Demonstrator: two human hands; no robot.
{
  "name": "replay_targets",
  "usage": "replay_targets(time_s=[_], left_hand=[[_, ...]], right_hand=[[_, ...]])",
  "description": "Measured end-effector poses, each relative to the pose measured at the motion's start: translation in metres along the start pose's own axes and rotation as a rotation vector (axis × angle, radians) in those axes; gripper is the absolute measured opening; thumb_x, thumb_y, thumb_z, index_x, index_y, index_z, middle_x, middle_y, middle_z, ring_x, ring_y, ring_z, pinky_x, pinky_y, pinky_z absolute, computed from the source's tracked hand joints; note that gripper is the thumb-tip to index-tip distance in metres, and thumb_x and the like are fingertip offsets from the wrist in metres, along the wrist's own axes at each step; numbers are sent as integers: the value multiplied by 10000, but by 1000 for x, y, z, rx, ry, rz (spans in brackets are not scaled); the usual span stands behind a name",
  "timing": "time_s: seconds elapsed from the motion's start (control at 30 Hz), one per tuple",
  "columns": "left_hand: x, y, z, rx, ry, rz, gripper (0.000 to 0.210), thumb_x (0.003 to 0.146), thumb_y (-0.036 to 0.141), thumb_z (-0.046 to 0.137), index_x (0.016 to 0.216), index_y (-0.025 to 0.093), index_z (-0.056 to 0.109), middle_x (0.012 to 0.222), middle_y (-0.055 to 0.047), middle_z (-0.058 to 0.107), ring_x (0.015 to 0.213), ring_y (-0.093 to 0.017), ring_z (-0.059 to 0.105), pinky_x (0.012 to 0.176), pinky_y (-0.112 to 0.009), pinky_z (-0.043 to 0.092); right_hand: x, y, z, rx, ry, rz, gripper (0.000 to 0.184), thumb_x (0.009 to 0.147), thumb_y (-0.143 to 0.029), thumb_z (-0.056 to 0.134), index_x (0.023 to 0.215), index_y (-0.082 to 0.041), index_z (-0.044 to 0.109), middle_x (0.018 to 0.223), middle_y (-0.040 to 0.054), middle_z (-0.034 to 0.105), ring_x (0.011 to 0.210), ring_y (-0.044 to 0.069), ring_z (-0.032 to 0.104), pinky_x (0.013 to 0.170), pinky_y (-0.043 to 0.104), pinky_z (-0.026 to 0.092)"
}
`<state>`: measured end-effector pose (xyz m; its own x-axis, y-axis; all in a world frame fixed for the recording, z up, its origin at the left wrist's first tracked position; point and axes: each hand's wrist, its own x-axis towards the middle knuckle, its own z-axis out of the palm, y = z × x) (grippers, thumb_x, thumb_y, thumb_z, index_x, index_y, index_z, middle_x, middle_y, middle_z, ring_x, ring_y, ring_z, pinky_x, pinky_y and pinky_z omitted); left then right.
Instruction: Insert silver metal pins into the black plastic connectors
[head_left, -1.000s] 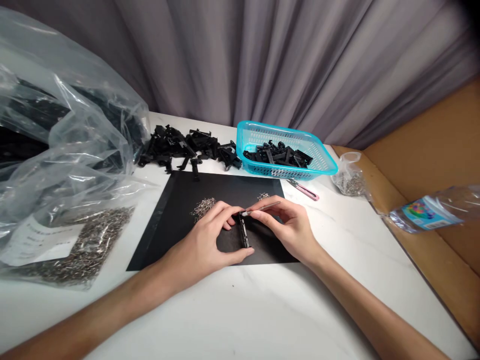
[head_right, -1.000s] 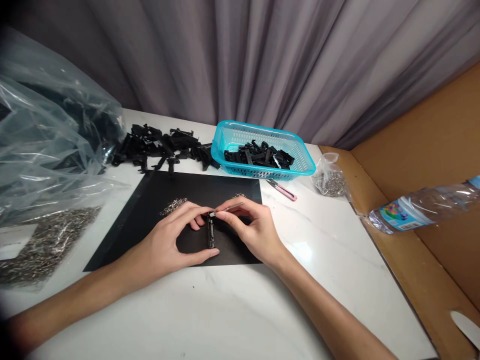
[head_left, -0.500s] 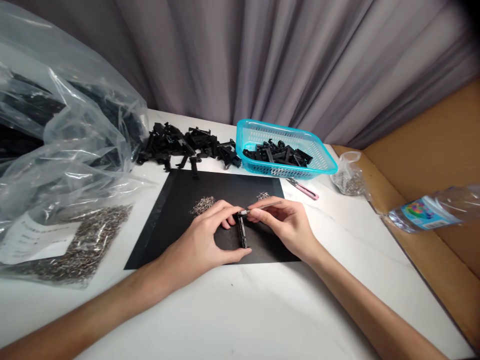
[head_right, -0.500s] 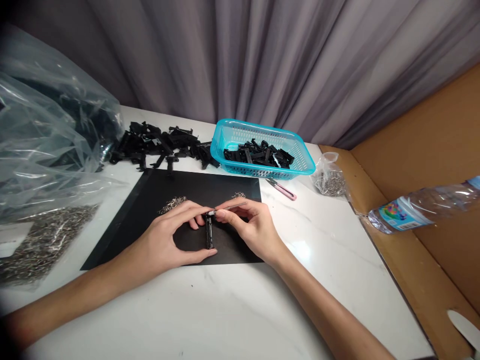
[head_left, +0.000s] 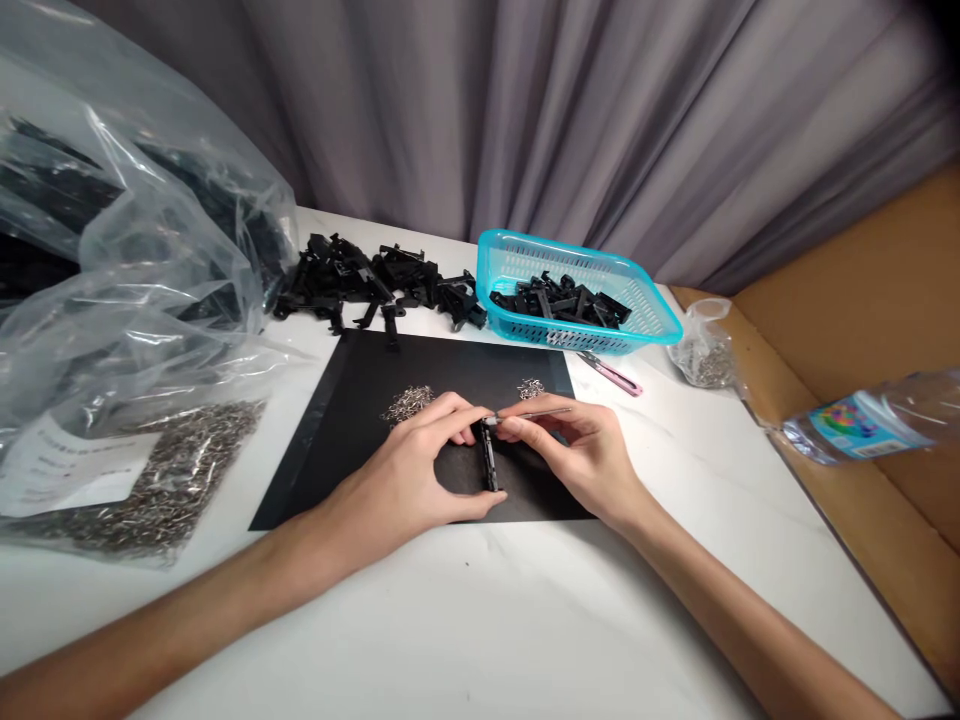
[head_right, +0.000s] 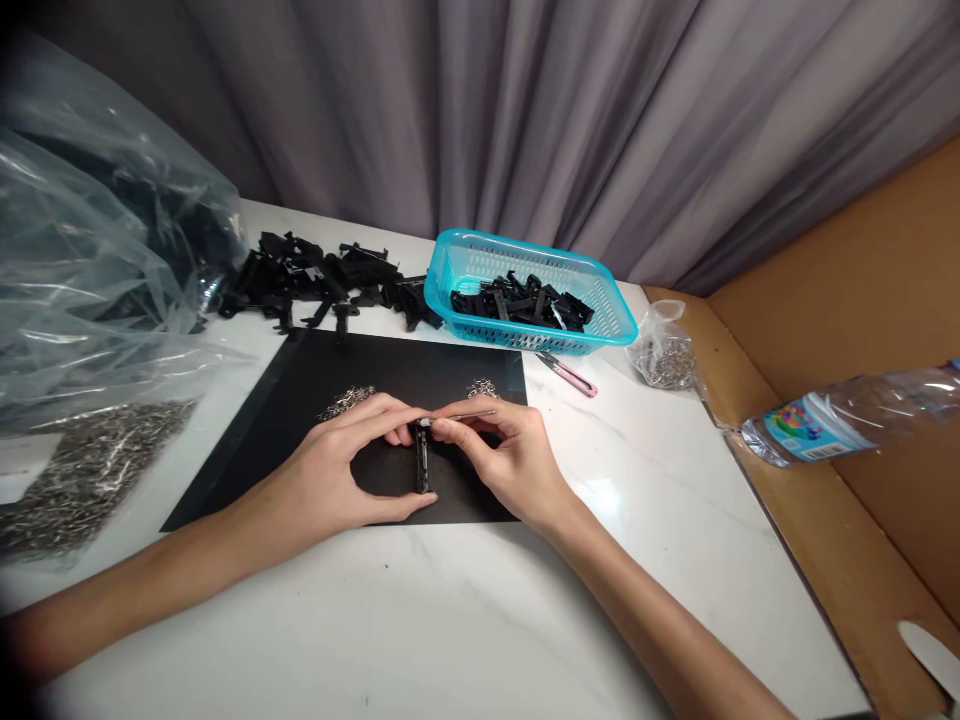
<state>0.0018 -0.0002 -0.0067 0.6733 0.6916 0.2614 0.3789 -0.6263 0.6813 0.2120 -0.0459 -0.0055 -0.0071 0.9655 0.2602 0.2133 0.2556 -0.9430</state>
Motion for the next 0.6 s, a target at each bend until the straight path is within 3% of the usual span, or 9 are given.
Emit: replay_targets(time_s=[0.23,0.37,0.43,0.6], left_hand=[[-1,1,2,0,23,-41,498,779,325,820,1237,251,639,1009,-7,593,912,-183,610,844,-335,542],[-1,4,1,-25,2,-53,494,778,332,816,1234,255,645,1043,-17,604,947,-193,612,873,-340,551],[-1,5,0,-40,-8,-70,475,773,322,814,1213,254,647,1061,-20,606,957,-193,616,889,-341,557],[0,6,0,-46,-8,-79,518,757,305,822,1227,245,614,1089,-24,599,961,-190,623,907,-351,567]], right_hand=[[0,-2,1,43,40,-3,162,949,-365,714,954,-204,726,917,50,760,817,188,748,786,336,625],[2,0,-3,-10,116,-61,198,1023,-406,592,975,-217,628,946,53,698,914,197,710,878,367,581],[2,3,-3,-49,93,-86,209,1053,-401,528,971,-221,595,980,57,666,957,199,671,913,373,541],[-5,3,3,-175,31,-77,219,1097,-365,379,989,-236,520,924,25,566,833,170,558,793,313,475]])
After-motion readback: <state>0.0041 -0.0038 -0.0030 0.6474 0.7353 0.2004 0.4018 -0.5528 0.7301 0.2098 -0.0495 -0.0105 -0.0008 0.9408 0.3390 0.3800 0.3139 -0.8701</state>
